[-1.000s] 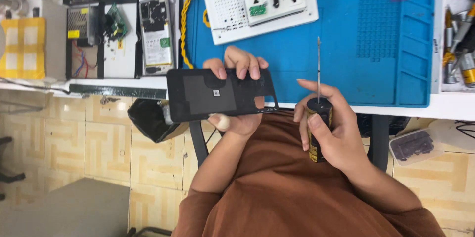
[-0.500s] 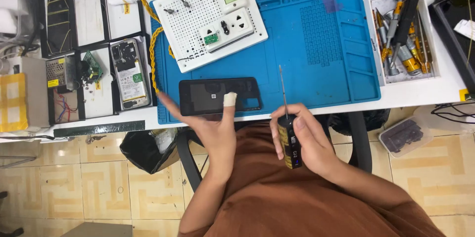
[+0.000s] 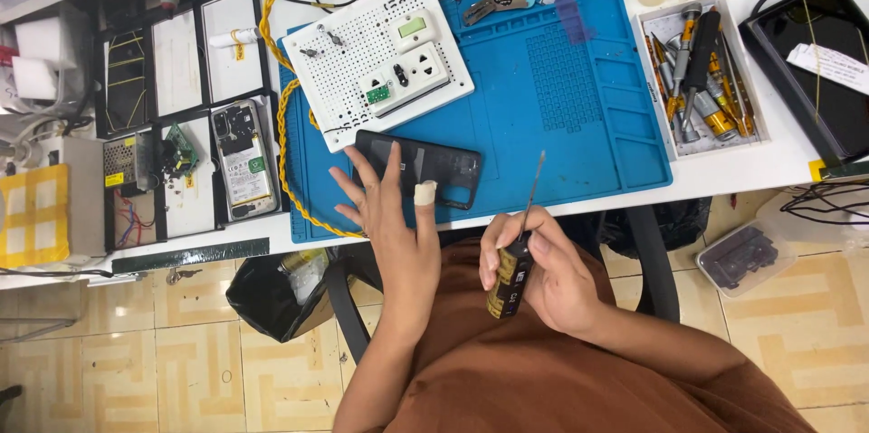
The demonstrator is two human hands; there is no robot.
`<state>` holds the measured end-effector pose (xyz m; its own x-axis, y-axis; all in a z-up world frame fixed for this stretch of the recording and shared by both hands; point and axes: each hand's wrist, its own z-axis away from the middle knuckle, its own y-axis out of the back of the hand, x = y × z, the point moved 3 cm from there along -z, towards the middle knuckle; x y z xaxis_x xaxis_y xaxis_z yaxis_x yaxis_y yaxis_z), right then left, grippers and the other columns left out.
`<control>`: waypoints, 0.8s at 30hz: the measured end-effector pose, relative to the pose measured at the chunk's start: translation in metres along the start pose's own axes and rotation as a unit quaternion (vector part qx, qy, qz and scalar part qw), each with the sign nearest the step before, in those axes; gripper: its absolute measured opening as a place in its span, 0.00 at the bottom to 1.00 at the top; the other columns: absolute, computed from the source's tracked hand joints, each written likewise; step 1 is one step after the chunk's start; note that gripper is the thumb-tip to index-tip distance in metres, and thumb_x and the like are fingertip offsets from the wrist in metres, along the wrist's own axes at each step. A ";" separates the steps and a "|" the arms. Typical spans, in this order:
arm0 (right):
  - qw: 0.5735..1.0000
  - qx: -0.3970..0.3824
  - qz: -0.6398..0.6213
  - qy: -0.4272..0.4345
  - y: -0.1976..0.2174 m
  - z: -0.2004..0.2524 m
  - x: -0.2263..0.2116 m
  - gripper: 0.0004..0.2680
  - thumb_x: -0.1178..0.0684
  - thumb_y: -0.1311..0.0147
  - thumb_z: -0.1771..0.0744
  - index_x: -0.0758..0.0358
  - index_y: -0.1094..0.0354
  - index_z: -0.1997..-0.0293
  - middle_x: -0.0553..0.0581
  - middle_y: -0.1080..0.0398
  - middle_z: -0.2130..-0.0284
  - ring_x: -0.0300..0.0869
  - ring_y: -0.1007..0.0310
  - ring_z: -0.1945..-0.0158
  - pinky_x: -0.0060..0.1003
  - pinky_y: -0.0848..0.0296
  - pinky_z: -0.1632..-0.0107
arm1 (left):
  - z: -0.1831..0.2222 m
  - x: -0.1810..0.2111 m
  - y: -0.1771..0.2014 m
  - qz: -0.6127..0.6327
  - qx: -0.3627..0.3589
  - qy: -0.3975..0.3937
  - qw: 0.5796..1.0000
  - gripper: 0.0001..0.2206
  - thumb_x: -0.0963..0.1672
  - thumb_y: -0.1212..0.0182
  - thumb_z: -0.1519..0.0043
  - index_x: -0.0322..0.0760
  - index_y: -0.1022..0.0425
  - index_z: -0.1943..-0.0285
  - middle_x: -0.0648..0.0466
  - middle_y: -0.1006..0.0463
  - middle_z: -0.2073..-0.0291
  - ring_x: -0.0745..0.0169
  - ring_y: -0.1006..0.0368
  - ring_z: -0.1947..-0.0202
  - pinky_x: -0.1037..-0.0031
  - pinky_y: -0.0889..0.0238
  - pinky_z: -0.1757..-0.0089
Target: Repairing a smartphone by prying the back cover and manipulating internal components with a screwdriver
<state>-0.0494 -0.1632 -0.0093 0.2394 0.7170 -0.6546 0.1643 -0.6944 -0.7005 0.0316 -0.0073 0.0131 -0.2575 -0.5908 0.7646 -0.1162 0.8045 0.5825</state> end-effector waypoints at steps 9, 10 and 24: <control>0.991 0.129 0.005 -0.015 -0.017 -0.027 -0.021 0.10 0.47 0.56 0.23 0.61 0.38 0.55 0.63 0.30 0.60 0.49 0.29 0.53 0.45 0.29 0.43 | 0.048 0.046 -0.002 0.176 -0.297 0.012 0.938 0.38 0.62 0.60 0.26 0.36 0.54 0.16 0.40 0.23 0.30 0.38 0.15 0.49 0.57 0.27 0.56; 0.992 0.128 0.005 -0.015 -0.017 -0.029 -0.021 0.10 0.47 0.56 0.23 0.61 0.38 0.55 0.63 0.30 0.60 0.49 0.29 0.53 0.45 0.29 0.43 | 0.051 0.042 -0.007 0.176 -0.295 0.012 0.939 0.38 0.62 0.60 0.26 0.36 0.54 0.16 0.40 0.23 0.30 0.38 0.15 0.49 0.57 0.27 0.56; 0.998 0.064 0.004 0.015 -0.014 -0.056 -0.055 0.10 0.49 0.57 0.23 0.52 0.39 0.63 0.46 0.37 0.80 0.39 0.35 0.78 0.41 0.30 0.53 | 0.079 0.029 -0.021 0.475 -0.368 0.088 0.795 0.37 0.62 0.50 0.25 0.31 0.45 0.21 0.49 0.30 0.54 0.65 0.33 0.74 0.73 0.40 0.67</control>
<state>-0.0113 -0.1960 0.0521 0.2687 0.7082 -0.6529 0.0394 -0.6853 -0.7272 -0.0488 -0.0365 0.0012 0.2510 0.2106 0.9448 0.6595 0.6772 -0.3262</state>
